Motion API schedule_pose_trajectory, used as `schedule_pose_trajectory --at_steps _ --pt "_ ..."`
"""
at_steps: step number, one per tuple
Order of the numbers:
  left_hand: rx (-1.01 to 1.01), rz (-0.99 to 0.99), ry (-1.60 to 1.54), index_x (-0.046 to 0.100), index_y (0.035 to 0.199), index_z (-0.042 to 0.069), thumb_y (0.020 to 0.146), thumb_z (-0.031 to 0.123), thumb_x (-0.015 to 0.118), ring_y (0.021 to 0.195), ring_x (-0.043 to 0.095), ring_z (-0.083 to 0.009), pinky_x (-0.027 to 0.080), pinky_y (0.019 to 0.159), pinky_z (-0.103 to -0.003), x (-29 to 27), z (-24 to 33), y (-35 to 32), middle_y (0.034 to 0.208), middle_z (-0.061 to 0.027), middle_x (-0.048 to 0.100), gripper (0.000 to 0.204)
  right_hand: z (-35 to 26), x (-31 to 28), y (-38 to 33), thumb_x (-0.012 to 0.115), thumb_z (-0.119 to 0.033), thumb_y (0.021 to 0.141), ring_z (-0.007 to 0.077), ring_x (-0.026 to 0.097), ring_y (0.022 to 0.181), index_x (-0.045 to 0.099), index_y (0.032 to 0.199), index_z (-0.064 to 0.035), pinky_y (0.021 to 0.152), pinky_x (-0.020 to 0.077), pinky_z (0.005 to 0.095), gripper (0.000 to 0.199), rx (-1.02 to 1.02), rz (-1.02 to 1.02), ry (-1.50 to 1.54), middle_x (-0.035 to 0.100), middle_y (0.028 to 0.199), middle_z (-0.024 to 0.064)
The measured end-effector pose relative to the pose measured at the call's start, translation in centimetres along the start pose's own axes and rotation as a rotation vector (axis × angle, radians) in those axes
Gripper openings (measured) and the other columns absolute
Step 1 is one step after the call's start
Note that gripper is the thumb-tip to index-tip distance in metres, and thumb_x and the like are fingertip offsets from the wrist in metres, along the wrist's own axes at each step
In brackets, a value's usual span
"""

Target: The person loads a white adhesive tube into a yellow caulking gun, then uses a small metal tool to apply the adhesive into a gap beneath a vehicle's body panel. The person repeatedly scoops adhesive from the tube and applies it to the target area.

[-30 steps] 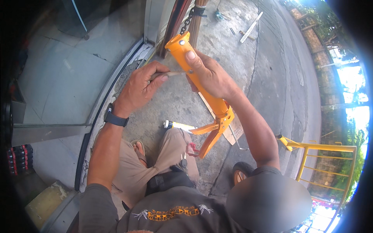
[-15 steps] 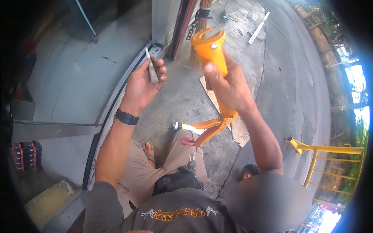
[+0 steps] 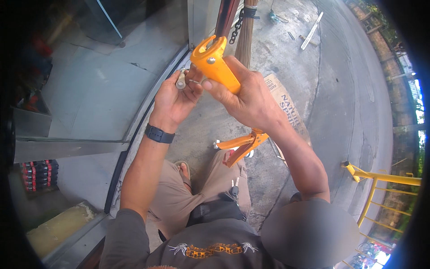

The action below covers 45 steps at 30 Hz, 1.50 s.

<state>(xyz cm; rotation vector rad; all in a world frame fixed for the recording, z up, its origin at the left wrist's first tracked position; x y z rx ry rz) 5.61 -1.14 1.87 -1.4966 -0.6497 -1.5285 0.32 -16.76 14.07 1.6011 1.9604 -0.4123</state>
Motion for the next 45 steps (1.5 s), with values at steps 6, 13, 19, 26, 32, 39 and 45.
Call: schedule_pose_trajectory --at_steps 6,13,19,26,32,39,45 --pt "0.088 0.151 0.077 0.045 0.106 0.011 0.113 0.032 0.029 0.094 0.071 -0.0241 0.056 0.072 -0.038 -0.6 0.1 0.5 0.103 -0.0116 0.069 0.026 -0.3 1.6 0.4 0.069 -0.041 0.097 0.0257 0.071 0.065 0.061 0.119 0.0004 0.062 0.0537 0.0379 0.048 -0.059 -0.025 -0.028 0.065 0.073 0.0148" --pt "0.114 0.184 0.11 0.045 0.104 0.012 0.113 0.034 0.03 0.089 0.07 -0.0246 0.054 0.066 -0.034 -1.7 -1.1 1.3 0.102 -0.0138 0.067 0.028 0.8 2.4 1.0 0.072 -0.04 0.095 0.0324 0.072 0.07 0.06 0.118 0.0027 0.064 0.0547 0.041 0.049 -0.126 0.044 -0.122 0.066 0.077 0.0198" --pt "0.164 0.248 0.122 0.044 0.102 0.01 0.112 0.034 0.032 0.085 0.068 -0.024 0.055 0.068 -0.035 -0.6 -1.4 0.6 0.098 -0.013 0.064 0.029 0.1 1.7 0.4 0.073 -0.04 0.094 0.0399 0.072 0.074 0.06 0.117 0.0025 0.066 0.0551 0.0432 0.05 -0.078 0.016 -0.091 0.067 0.081 0.0225" --pt "0.144 0.189 0.087 0.044 0.103 0.011 0.112 0.03 0.035 0.086 0.067 -0.0218 0.056 0.072 -0.037 -1.7 -1.5 1.1 0.097 -0.0116 0.062 0.023 0.9 2.6 0.6 0.073 -0.042 0.094 0.0398 0.072 0.072 0.058 0.115 0.0021 0.064 0.0552 0.0441 0.051 -0.146 0.019 -0.183 0.068 0.078 0.0221" --pt "0.158 0.201 0.117 0.046 0.103 0.011 0.112 0.031 0.035 0.081 0.065 -0.0197 0.056 0.072 -0.035 -1.4 -1.6 1.1 0.097 -0.0096 0.061 0.024 0.6 2.6 0.7 0.073 -0.041 0.093 0.0421 0.072 0.075 0.056 0.112 -0.0001 0.064 0.0556 0.0445 0.048 -0.149 0.057 -0.184 0.069 0.083 0.0232" --pt "0.259 0.189 0.27 0.047 0.104 0.011 0.113 0.035 0.036 0.08 0.063 -0.0166 0.056 0.073 -0.034 -1.1 -1.3 0.9 0.093 -0.0069 0.061 0.028 -0.1 2.6 0.7 0.073 -0.041 0.094 0.0413 0.072 0.074 0.055 0.112 -0.0021 0.065 0.0563 0.0439 0.046 -0.206 0.087 -0.304 0.07 0.083 0.0232" --pt "0.265 0.169 0.28 0.048 0.107 0.011 0.113 0.035 0.037 0.082 0.065 -0.0157 0.056 0.075 -0.033 0.1 -1.6 0.0 0.097 -0.0064 0.062 0.028 0.2 2.3 0.9 0.072 -0.043 0.094 0.0414 0.071 0.072 0.056 0.111 -0.0021 0.065 0.0563 0.0444 0.047 -0.19 0.065 -0.295 0.07 0.081 0.0232"
Point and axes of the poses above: each hand's wrist, its own y-axis towards the middle knuckle, its own x-axis out of the palm, z = x × y, the point moved 4 cm from there along y, towards the middle knuckle
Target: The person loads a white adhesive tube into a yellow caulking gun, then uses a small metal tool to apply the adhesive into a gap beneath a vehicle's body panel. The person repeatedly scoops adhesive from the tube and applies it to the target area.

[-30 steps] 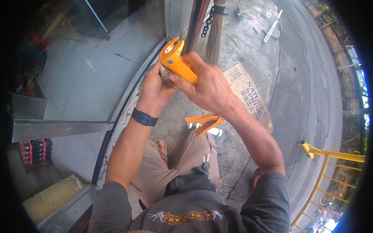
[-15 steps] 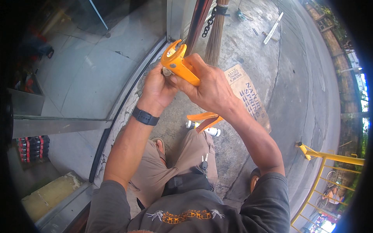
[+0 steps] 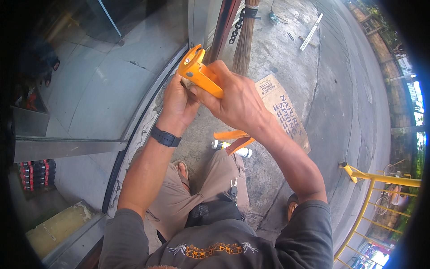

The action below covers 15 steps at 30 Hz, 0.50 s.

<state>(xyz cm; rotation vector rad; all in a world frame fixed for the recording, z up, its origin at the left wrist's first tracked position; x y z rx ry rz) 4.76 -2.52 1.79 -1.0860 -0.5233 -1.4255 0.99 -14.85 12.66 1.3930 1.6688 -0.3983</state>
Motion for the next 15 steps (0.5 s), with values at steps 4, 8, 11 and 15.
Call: schedule_pose_trajectory --at_steps 4,8,11,15 --pt "-0.001 0.045 -0.007 0.049 0.109 0.012 0.113 0.035 0.036 0.08 0.064 -0.0162 0.055 0.076 -0.035 0.0 -0.1 0.0 0.092 -0.0069 0.064 0.027 0.1 0.2 0.5 0.07 -0.045 0.095 0.0401 0.071 0.07 0.059 0.112 -0.0007 0.064 0.0557 0.0439 0.049 0.018 -0.034 -0.001 0.069 0.077 0.0221" --pt "-0.033 -0.007 0.035 0.049 0.112 0.012 0.113 0.035 0.037 0.077 0.064 -0.0163 0.054 0.075 -0.035 0.0 -0.1 0.1 0.08 -0.0048 0.063 0.026 -0.3 -0.9 0.6 0.068 -0.047 0.096 0.0337 0.072 0.066 0.064 0.112 0.0007 0.063 0.0544 0.0421 0.051 0.159 -0.144 0.106 0.068 0.072 0.0186" --pt "-0.07 -0.078 0.03 0.05 0.114 0.012 0.112 0.034 0.037 0.074 0.062 -0.016 0.052 0.071 -0.033 -0.4 0.5 0.5 0.077 -0.0043 0.064 0.026 -0.1 -1.2 0.5 0.066 -0.049 0.097 0.0272 0.07 0.064 0.065 0.112 0.001 0.062 0.0532 0.0401 0.052 0.28 -0.19 0.16 0.067 0.07 0.0159" --pt "-0.119 -0.077 0.068 0.05 0.114 0.01 0.112 0.034 0.037 0.073 0.06 -0.0165 0.05 0.067 -0.033 0.4 0.5 0.0 0.079 -0.0061 0.065 0.027 0.1 -1.6 0.0 0.065 -0.048 0.097 0.0239 0.069 0.063 0.065 0.113 0.0007 0.06 0.052 0.0384 0.051 0.264 -0.141 0.2 0.064 0.067 0.0139"
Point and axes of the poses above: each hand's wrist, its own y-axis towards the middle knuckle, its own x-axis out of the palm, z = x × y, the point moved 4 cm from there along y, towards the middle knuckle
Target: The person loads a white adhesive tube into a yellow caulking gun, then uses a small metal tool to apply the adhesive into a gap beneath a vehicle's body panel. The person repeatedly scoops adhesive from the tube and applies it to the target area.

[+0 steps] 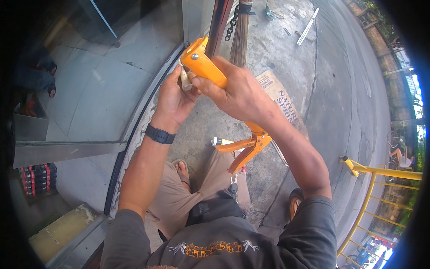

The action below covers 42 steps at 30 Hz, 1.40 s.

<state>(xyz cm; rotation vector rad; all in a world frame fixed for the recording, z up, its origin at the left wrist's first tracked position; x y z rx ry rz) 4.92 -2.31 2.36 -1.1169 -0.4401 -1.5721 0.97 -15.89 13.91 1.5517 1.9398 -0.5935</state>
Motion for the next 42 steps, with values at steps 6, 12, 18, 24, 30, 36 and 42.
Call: schedule_pose_trajectory --at_steps 6,12,18,24,30,36,42 --pt "-0.058 -0.047 -0.12 0.056 0.116 0.008 0.111 0.031 0.044 0.076 0.059 -0.0174 0.05 0.064 -0.031 -1.7 0.3 0.8 0.089 -0.0078 0.065 0.027 0.1 -0.5 -0.6 0.065 -0.046 0.098 0.0231 0.067 0.061 0.062 0.114 0.0007 0.061 0.0515 0.0385 0.05 -0.013 0.02 -0.027 0.062 0.065 0.0126" --pt "0.048 -0.041 0.006 0.061 0.122 0.005 0.108 0.032 0.052 0.079 0.061 -0.0159 0.052 0.07 -0.029 -0.7 0.8 0.4 0.092 -0.004 0.063 0.032 0.5 -1.1 -1.5 0.064 -0.048 0.098 0.0223 0.067 0.06 0.061 0.118 -0.0005 0.061 0.0513 0.0377 0.051 -0.022 0.071 -0.011 0.061 0.064 0.0118" --pt "0.628 -0.18 0.972 0.072 0.12 0.006 0.101 0.02 0.066 0.079 0.062 -0.0125 0.05 0.075 -0.027 2.1 2.5 -1.0 0.092 -0.0031 0.066 0.024 1.1 -3.9 -1.0 0.062 -0.055 0.098 0.0168 0.064 0.06 0.061 0.126 -0.0021 0.062 0.0508 0.0342 0.06 0.017 0.114 0.061 0.062 0.067 0.0074" --pt "0.716 -0.263 1.194 0.073 0.12 0.006 0.097 0.016 0.07 0.083 0.066 -0.0177 0.052 0.072 -0.03 3.1 2.1 -2.0 0.098 -0.0088 0.069 0.025 -0.7 -6.3 -0.8 0.062 -0.061 0.097 0.0123 0.062 0.061 0.063 0.129 -0.0029 0.06 0.0497 0.0314 0.066 0.063 0.031 0.032 0.061 0.069 0.0052" --pt "0.751 -0.305 1.244 0.072 0.119 0.004 0.1 0.019 0.068 0.081 0.062 -0.0131 0.052 0.074 -0.029 3.3 1.6 -2.1 0.099 -0.0058 0.067 0.025 -0.1 -6.6 -0.8 0.062 -0.061 0.097 0.0111 0.06 0.058 0.062 0.124 -0.0025 0.056 0.0473 0.0286 0.065 0.038 0.054 -0.037 0.06 0.067 0.0032" --pt "0.796 -0.303 1.301 0.072 0.121 0.005 0.101 0.017 0.066 0.082 0.064 -0.0161 0.053 0.075 -0.03 3.3 1.7 -2.2 0.1 -0.0073 0.067 0.024 0.2 -6.6 -0.8 0.063 -0.059 0.097 0.0093 0.059 0.06 0.061 0.118 -0.0026 0.058 0.0474 0.0279 0.06 0.122 0.019 0.01 0.058 0.068 0.001" --pt "0.751 -0.31 1.317 0.071 0.123 0.005 0.102 0.018 0.064 0.082 0.064 -0.0173 0.053 0.076 -0.031 3.3 1.5 -2.1 0.101 -0.0084 0.067 0.025 0.3 -6.8 -0.8 0.062 -0.061 0.097 0.0111 0.061 0.06 0.062 0.122 -0.0016 0.058 0.0497 0.0295 0.064 0.125 0.007 -0.032 0.06 0.068 0.0037"
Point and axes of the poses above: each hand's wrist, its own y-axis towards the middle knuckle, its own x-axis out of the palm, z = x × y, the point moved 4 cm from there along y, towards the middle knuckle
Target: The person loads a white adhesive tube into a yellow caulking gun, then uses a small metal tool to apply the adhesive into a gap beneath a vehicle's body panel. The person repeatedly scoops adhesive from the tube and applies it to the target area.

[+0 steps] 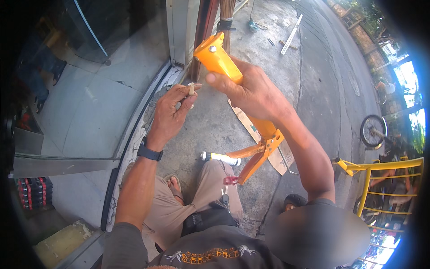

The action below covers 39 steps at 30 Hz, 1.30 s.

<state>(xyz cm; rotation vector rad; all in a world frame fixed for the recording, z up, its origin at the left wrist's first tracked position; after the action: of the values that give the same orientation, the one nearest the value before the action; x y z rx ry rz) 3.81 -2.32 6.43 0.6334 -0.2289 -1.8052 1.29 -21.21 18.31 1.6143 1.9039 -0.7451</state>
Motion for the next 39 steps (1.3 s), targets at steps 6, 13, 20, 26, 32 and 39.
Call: schedule_pose_trajectory --at_steps 6,13,20,26,32,39 --pt "0.035 -0.004 0.053 0.071 0.123 0.006 0.102 0.017 0.064 0.085 0.064 -0.0191 0.053 0.078 -0.032 -0.1 -0.1 0.0 0.101 -0.0089 0.067 0.025 0.3 0.2 0.1 0.063 -0.061 0.097 0.0078 0.058 0.058 0.059 0.11 -0.0034 0.057 0.0481 0.0263 0.059 -0.017 -0.003 0.018 0.057 0.068 -0.0009" --pt "-0.013 -0.028 0.022 0.07 0.124 0.006 0.102 0.018 0.063 0.087 0.065 -0.0215 0.053 0.079 -0.033 0.0 0.0 -0.1 0.102 -0.0099 0.067 0.026 0.7 0.2 0.0 0.061 -0.064 0.095 0.0143 0.065 0.062 0.061 0.134 -0.0001 0.06 0.0522 0.0306 0.075 0.032 0.007 -0.02 0.063 0.07 0.0076" --pt "0.069 -0.009 0.034 0.067 0.126 0.001 0.099 0.01 0.063 0.086 0.067 -0.0328 0.053 0.074 -0.039 0.2 0.1 0.0 0.101 -0.0156 0.066 0.029 0.8 0.2 0.0 0.061 -0.066 0.094 0.0142 0.066 0.062 0.062 0.132 0.0003 0.059 0.0523 0.0303 0.077 0.009 -0.001 -0.005 0.062 0.069 0.0072" --pt "0.049 -0.016 0.054 0.068 0.127 0.006 0.105 0.02 0.059 0.089 0.067 -0.0222 0.053 0.08 -0.034 0.2 0.0 -0.1 0.102 -0.01 0.067 0.028 0.6 0.4 -0.1 0.063 -0.058 0.098 0.0079 0.056 0.057 0.06 0.111 -0.003 0.056 0.0467 0.0262 0.056 -0.007 0.006 0.057 0.057 0.068 -0.0009" --pt "0.049 -0.052 0.049 0.068 0.126 0.005 0.104 0.016 0.059 0.091 0.067 -0.0248 0.053 0.081 -0.034 0.0 0.4 -0.2 0.103 -0.0112 0.066 0.026 1.0 0.2 0.0 0.058 -0.069 0.094 0.0135 0.066 0.061 0.065 0.121 0.0002 0.06 0.0543 0.0291 0.075 0.017 -0.006 -0.007 0.062 0.067 0.0056" --pt "0.209 -0.049 0.159 0.067 0.122 0.003 0.094 0.004 0.065 0.099 0.065 -0.0348 0.054 0.085 -0.042 0.0 0.9 -0.2 0.104 -0.0143 0.065 0.028 1.0 -0.2 0.2 0.055 -0.067 0.096 0.013 0.067 0.062 0.065 0.114 -0.0002 0.06 0.0535 0.0289 0.07 0.095 -0.12 -0.131 0.063 0.066 0.0051"
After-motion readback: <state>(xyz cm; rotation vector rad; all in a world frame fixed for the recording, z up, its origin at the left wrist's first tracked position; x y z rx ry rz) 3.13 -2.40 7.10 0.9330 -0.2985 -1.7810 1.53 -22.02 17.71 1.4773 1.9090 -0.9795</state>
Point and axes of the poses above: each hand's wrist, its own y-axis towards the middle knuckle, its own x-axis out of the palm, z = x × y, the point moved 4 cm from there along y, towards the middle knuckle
